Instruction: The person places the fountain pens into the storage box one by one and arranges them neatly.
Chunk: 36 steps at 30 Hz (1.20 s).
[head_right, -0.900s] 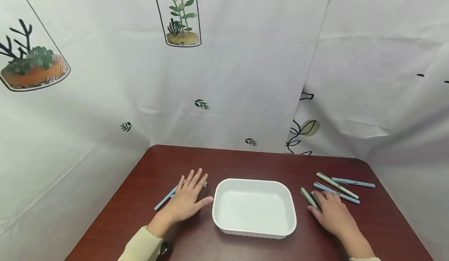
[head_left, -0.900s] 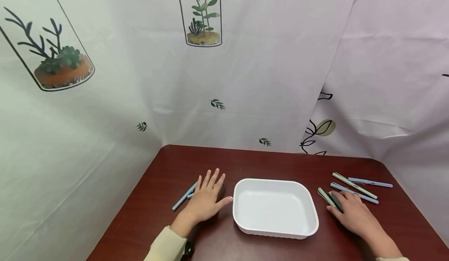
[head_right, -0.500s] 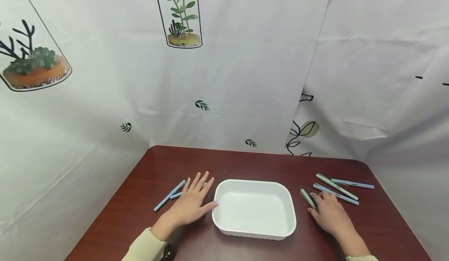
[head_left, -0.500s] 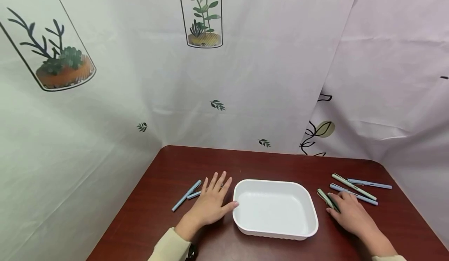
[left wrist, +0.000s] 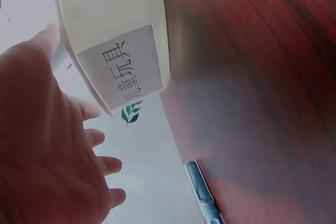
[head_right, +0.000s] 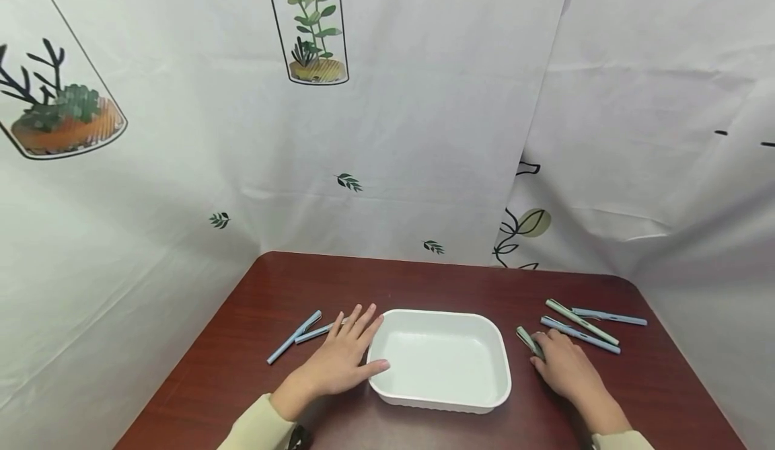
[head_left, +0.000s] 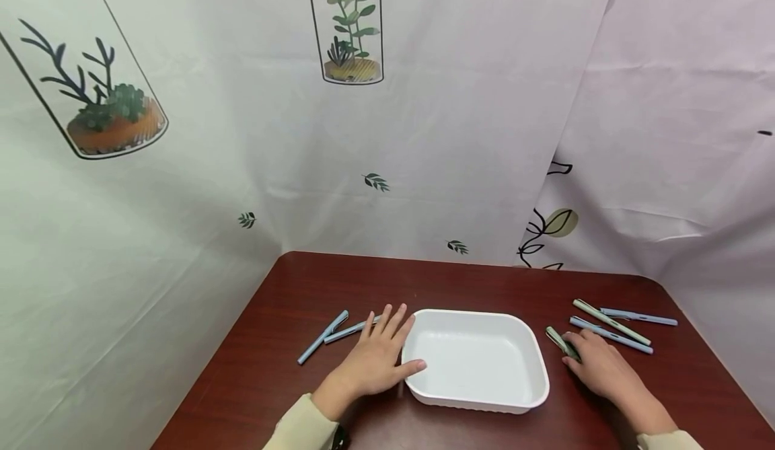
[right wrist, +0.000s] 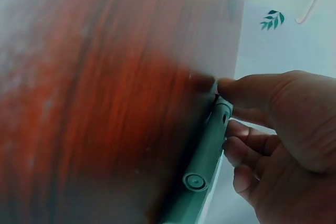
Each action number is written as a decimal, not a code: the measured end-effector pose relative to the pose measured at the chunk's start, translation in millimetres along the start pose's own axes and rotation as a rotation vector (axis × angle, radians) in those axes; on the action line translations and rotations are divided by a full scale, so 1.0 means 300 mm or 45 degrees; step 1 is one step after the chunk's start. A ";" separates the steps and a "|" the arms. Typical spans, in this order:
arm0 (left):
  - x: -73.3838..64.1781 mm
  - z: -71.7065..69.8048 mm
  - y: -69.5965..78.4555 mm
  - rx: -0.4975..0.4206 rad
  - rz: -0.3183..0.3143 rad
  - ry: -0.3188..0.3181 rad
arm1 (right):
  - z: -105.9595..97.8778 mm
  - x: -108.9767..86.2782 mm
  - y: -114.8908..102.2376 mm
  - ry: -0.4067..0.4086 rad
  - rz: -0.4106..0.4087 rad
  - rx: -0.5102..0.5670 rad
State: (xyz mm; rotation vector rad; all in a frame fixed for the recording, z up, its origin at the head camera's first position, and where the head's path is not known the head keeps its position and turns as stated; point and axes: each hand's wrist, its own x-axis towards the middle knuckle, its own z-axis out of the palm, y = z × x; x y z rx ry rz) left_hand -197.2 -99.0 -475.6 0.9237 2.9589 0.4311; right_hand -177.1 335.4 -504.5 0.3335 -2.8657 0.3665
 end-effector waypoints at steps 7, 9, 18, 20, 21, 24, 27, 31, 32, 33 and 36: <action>0.003 0.011 0.022 0.077 0.030 -0.004 | -0.014 0.017 -0.008 -0.063 0.046 0.019; 0.004 0.015 0.027 0.089 0.039 -0.004 | -0.019 0.024 -0.010 -0.089 0.059 0.038; 0.012 0.030 0.048 0.083 0.057 -0.021 | -0.040 0.044 -0.017 -0.185 0.173 0.206; 0.013 0.030 0.052 0.086 0.053 -0.019 | -0.045 0.046 -0.017 -0.185 0.194 0.222; 0.013 0.031 0.053 0.084 0.052 -0.017 | -0.047 0.047 -0.017 -0.183 0.205 0.228; 0.012 0.032 0.054 0.083 0.046 -0.016 | -0.055 0.050 -0.018 -0.163 0.221 0.246; 0.010 0.032 0.055 0.084 0.041 -0.022 | -0.061 0.049 -0.022 -0.140 0.229 0.268; 0.009 0.031 0.056 0.089 0.040 -0.026 | -0.069 0.047 -0.026 -0.136 0.247 0.305; 0.009 0.031 0.056 0.083 0.042 -0.026 | -0.070 0.046 -0.027 -0.138 0.255 0.314; 0.010 0.032 0.056 0.079 0.044 -0.023 | -0.073 0.046 -0.029 -0.144 0.264 0.328; 0.010 0.033 0.057 0.074 0.045 -0.022 | -0.081 0.046 -0.032 -0.170 0.281 0.370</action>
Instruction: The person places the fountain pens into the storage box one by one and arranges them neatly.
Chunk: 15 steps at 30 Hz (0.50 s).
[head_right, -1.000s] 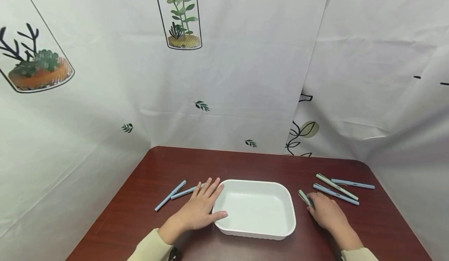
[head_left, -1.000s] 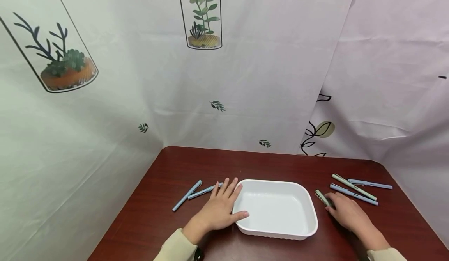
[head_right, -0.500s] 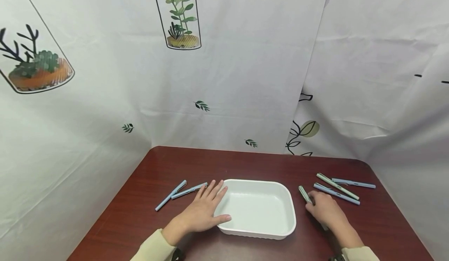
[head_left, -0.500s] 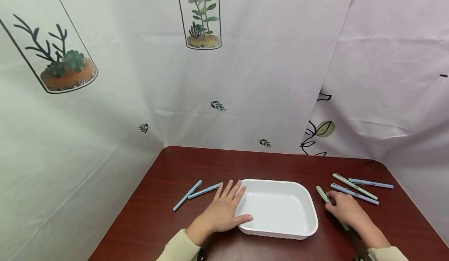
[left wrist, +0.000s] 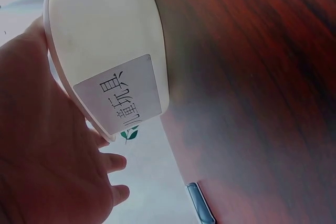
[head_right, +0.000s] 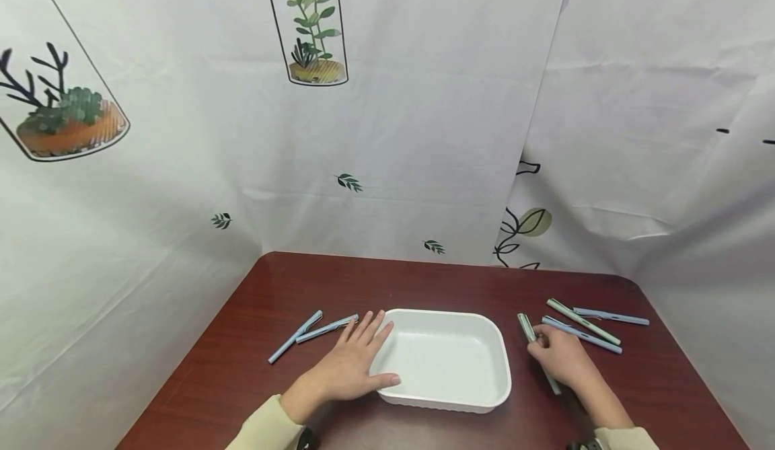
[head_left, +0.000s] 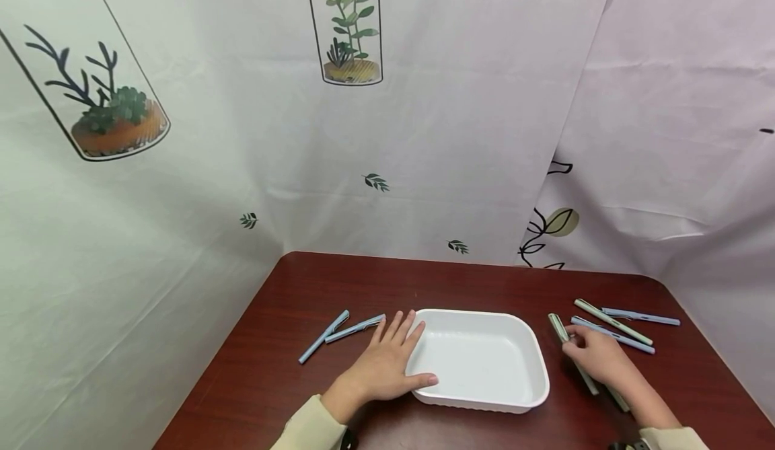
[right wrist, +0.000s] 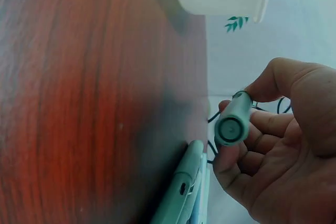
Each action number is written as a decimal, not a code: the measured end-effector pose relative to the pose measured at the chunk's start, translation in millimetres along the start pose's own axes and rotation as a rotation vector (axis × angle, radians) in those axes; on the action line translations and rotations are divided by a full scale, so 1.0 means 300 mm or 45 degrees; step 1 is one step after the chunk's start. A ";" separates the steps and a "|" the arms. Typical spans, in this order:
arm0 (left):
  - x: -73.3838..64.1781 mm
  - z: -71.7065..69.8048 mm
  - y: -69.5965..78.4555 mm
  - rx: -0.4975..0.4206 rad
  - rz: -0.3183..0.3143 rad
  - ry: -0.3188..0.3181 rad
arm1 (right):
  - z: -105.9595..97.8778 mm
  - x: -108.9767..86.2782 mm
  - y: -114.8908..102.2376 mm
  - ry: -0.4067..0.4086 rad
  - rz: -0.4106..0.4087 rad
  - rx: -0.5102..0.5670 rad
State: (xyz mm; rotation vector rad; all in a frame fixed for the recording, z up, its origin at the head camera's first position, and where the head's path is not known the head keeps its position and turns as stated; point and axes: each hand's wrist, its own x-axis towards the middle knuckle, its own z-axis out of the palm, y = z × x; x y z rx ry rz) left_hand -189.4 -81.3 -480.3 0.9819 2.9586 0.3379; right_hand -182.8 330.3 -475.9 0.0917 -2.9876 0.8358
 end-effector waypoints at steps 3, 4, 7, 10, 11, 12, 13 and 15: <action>0.001 -0.001 0.002 -0.002 -0.010 -0.010 | -0.008 -0.003 -0.007 -0.002 0.006 0.028; 0.001 -0.001 0.002 0.000 -0.015 -0.016 | -0.011 -0.004 -0.009 0.001 0.006 0.036; 0.001 -0.001 0.002 -0.007 -0.025 -0.032 | -0.016 -0.007 -0.014 0.016 0.018 0.059; 0.001 -0.001 0.002 -0.010 -0.029 -0.041 | -0.019 -0.010 -0.019 -0.001 0.042 0.133; 0.001 -0.002 0.003 -0.010 -0.031 -0.044 | -0.019 -0.012 -0.022 -0.011 0.058 0.167; 0.001 -0.002 0.003 -0.009 -0.032 -0.046 | -0.019 -0.013 -0.024 -0.023 0.067 0.204; 0.001 -0.002 0.002 -0.008 -0.033 -0.048 | -0.019 -0.015 -0.027 -0.031 0.078 0.243; 0.001 -0.001 0.002 -0.009 -0.035 -0.050 | -0.020 -0.018 -0.034 -0.044 0.092 0.324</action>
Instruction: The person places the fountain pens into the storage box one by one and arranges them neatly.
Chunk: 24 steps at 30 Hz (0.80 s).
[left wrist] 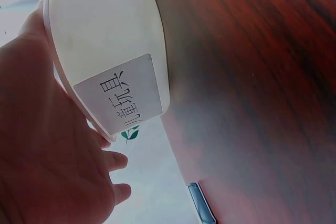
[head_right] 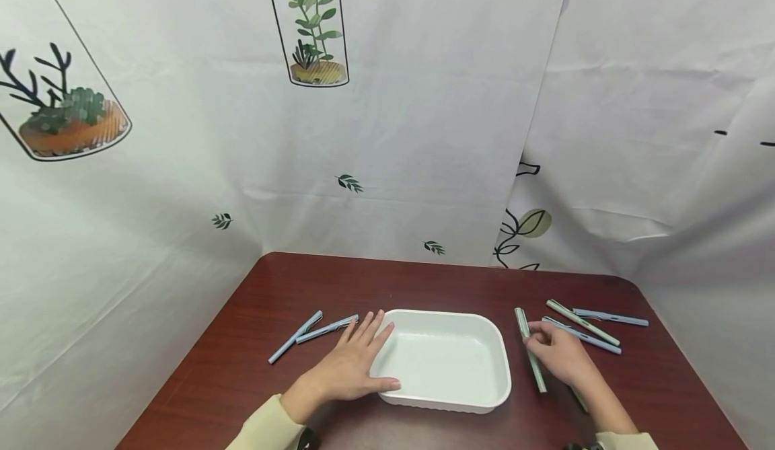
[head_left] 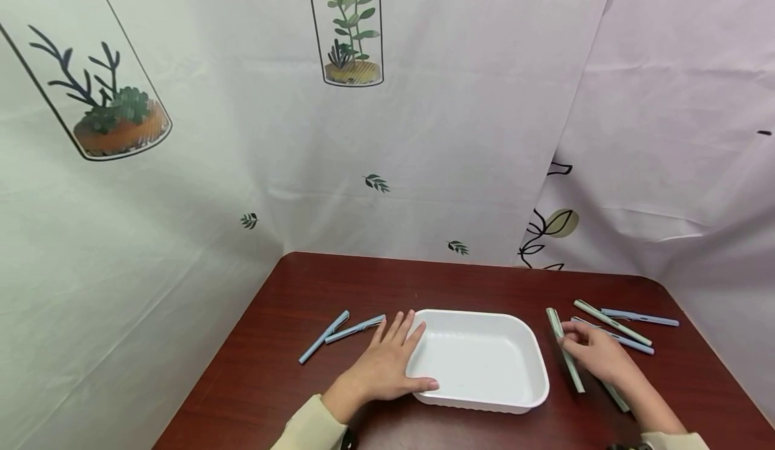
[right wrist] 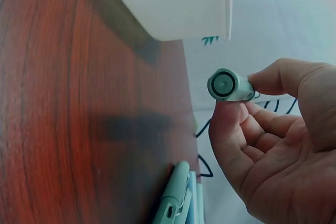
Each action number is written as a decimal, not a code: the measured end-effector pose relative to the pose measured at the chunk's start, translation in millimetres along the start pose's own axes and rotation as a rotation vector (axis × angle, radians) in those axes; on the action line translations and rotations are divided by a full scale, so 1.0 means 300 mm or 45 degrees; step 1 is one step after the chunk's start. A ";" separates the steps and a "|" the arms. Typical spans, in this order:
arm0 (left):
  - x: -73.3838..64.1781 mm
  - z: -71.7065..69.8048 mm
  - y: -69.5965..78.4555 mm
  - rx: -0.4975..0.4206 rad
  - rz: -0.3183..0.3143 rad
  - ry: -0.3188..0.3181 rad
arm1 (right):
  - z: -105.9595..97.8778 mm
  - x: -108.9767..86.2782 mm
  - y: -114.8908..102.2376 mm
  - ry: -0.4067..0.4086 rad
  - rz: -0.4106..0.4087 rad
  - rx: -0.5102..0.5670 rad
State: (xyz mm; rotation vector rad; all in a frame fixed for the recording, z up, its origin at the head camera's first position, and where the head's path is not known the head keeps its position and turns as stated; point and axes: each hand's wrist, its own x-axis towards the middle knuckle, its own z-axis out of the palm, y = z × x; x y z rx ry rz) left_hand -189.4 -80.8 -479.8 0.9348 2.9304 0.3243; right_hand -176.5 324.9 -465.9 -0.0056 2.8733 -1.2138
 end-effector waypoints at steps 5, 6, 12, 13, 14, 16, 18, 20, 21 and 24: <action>0.002 0.003 -0.002 0.007 0.001 0.002 | 0.003 -0.011 -0.020 -0.048 0.024 0.177; 0.002 0.003 -0.002 0.009 0.003 0.005 | 0.001 -0.012 -0.025 -0.060 0.032 0.198; 0.002 0.005 -0.004 0.013 0.012 0.013 | -0.005 -0.017 -0.060 -0.107 0.075 0.225; 0.002 0.006 -0.005 0.012 0.012 0.013 | -0.004 -0.020 -0.066 -0.109 0.076 0.229; 0.002 0.007 -0.006 0.010 0.013 0.014 | -0.002 -0.022 -0.071 -0.107 0.072 0.237; 0.002 0.009 -0.007 0.007 0.015 0.015 | 0.003 -0.028 -0.082 -0.106 0.066 0.265; 0.002 0.011 -0.007 0.003 0.017 0.014 | 0.009 -0.032 -0.092 -0.104 0.061 0.291; 0.002 0.012 -0.007 0.001 0.017 0.013 | 0.016 -0.036 -0.104 -0.102 0.052 0.323; 0.002 0.012 -0.007 0.001 0.017 0.012 | 0.021 -0.038 -0.110 -0.101 0.048 0.346; 0.003 0.012 -0.007 0.007 0.016 0.012 | 0.033 -0.041 -0.127 -0.103 0.029 0.400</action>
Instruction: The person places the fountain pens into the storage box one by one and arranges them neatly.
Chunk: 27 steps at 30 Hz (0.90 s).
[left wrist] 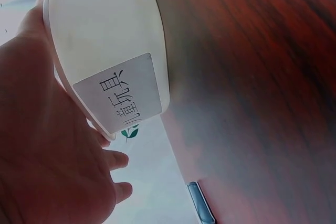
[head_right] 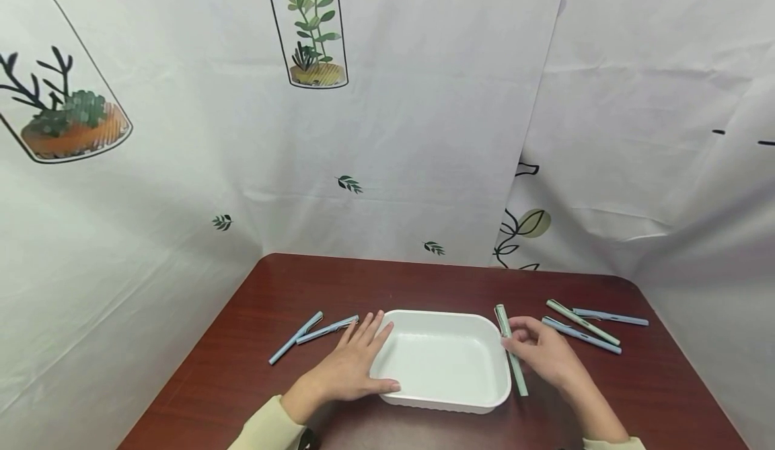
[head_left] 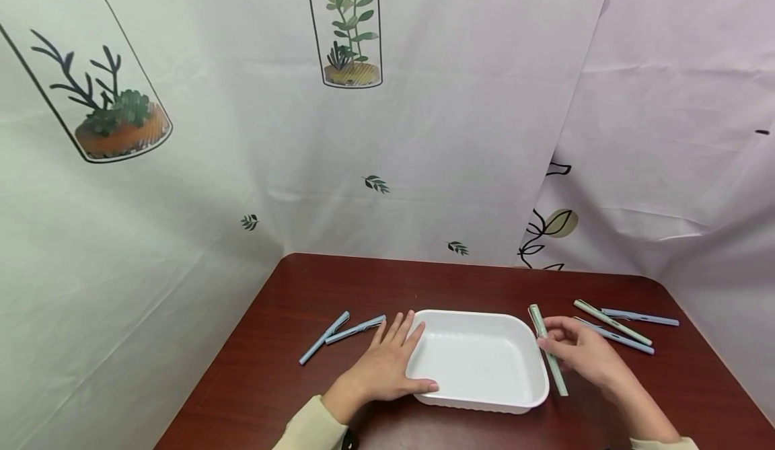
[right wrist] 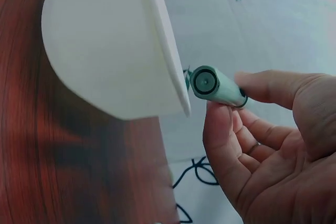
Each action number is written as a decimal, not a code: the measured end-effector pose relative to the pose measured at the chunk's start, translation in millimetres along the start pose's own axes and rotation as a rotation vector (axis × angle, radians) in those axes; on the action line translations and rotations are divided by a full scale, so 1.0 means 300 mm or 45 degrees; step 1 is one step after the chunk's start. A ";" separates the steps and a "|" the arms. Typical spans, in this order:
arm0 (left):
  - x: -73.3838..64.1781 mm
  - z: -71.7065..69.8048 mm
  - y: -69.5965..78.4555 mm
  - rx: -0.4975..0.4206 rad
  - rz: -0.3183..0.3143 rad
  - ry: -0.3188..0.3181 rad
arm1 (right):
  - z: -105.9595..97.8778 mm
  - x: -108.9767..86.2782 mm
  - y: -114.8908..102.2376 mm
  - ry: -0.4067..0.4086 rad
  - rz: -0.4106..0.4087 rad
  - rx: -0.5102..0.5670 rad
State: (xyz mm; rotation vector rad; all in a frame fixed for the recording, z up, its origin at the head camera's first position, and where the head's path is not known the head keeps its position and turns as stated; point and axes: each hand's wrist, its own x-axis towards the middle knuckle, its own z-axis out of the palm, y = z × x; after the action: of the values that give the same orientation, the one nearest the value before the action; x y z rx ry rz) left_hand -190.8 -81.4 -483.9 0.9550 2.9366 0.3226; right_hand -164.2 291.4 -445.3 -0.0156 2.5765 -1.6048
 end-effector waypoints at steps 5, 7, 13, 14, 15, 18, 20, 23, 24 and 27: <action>-0.002 -0.003 0.001 0.002 0.004 0.005 | 0.026 0.001 -0.025 -0.005 -0.007 0.014; -0.003 -0.004 0.001 -0.002 0.006 0.006 | 0.035 0.003 -0.034 -0.002 0.002 -0.003; -0.004 -0.011 0.004 -0.008 -0.003 -0.014 | 0.058 0.007 -0.050 -0.010 0.041 0.008; -0.003 -0.013 0.005 -0.007 -0.007 -0.021 | 0.061 0.008 -0.052 -0.011 0.049 0.018; -0.002 -0.015 0.005 -0.007 -0.010 -0.028 | 0.064 0.008 -0.054 -0.016 0.047 0.022; -0.001 -0.021 0.009 -0.003 -0.024 -0.048 | 0.073 0.011 -0.060 -0.023 0.049 0.034; -0.001 -0.026 0.012 -0.001 -0.027 -0.057 | 0.079 0.013 -0.063 -0.036 0.038 0.045; -0.002 -0.031 0.014 0.003 -0.026 -0.063 | 0.092 0.015 -0.069 -0.040 0.038 0.063; -0.002 -0.031 0.015 0.004 -0.025 -0.063 | 0.097 0.016 -0.071 -0.040 0.036 0.064; -0.002 -0.031 0.014 0.007 -0.025 -0.061 | 0.116 0.020 -0.079 -0.018 0.034 0.045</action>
State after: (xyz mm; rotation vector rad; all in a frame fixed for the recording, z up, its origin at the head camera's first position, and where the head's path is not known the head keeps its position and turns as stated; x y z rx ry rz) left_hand -189.0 -80.1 -473.9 0.9204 2.9035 0.2867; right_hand -168.1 249.5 -439.8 0.0098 2.5263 -1.6352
